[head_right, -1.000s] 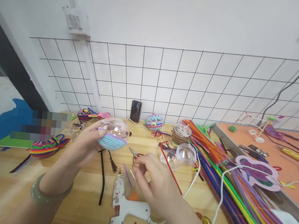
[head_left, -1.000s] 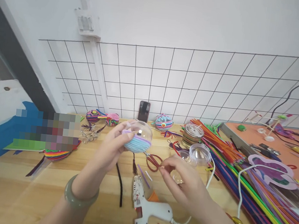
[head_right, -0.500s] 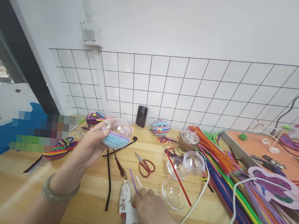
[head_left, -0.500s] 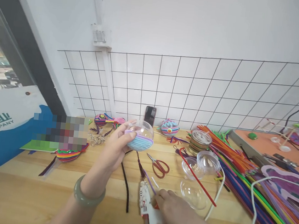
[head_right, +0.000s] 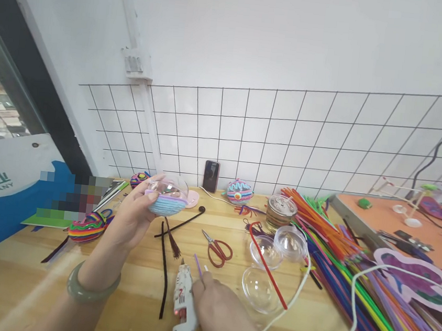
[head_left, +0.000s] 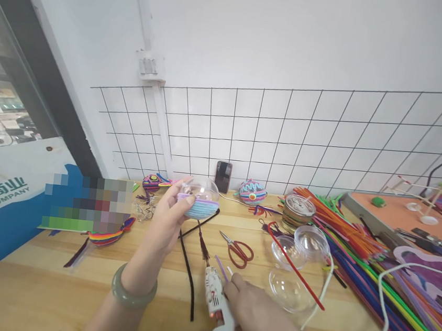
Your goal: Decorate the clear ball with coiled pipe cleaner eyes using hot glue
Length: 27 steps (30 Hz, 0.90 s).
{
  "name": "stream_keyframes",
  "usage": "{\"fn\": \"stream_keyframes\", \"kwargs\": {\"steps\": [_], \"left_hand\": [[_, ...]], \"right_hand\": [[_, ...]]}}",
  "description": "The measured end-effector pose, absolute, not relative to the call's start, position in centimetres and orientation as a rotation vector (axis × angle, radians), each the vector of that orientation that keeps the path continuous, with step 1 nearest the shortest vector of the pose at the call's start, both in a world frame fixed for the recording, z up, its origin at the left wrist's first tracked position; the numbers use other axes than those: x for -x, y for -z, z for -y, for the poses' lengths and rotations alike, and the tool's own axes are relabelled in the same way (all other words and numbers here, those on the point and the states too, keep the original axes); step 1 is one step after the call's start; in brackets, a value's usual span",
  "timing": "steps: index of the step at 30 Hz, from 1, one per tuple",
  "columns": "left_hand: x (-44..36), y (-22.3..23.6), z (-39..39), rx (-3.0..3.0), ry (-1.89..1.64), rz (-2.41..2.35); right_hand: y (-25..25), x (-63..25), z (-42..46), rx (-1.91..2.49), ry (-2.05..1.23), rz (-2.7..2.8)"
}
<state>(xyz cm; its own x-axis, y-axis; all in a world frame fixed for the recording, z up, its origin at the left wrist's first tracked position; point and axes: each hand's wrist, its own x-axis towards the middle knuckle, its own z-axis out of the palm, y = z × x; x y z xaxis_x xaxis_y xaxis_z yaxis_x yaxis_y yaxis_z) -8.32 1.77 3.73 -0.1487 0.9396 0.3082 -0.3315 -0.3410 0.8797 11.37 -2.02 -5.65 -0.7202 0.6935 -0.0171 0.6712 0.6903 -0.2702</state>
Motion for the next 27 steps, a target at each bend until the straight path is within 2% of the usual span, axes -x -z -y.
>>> {"fn": "stream_keyframes", "kwargs": {"steps": [9,14,27], "left_hand": [[8.4,-3.3,-1.8,-1.264,-1.842,-0.893],[7.0,-2.5,-1.8,-1.352,-1.817,-0.943],[8.2,-3.8,-2.3,-1.085,-1.977,-1.038]], "right_hand": [[-1.5,-15.3,2.0,1.041,-0.739,2.097],[-1.3,-15.7,3.6,0.986,-0.865,1.832],[-2.6,-18.2,1.0,0.844,-0.808,1.416]]}}
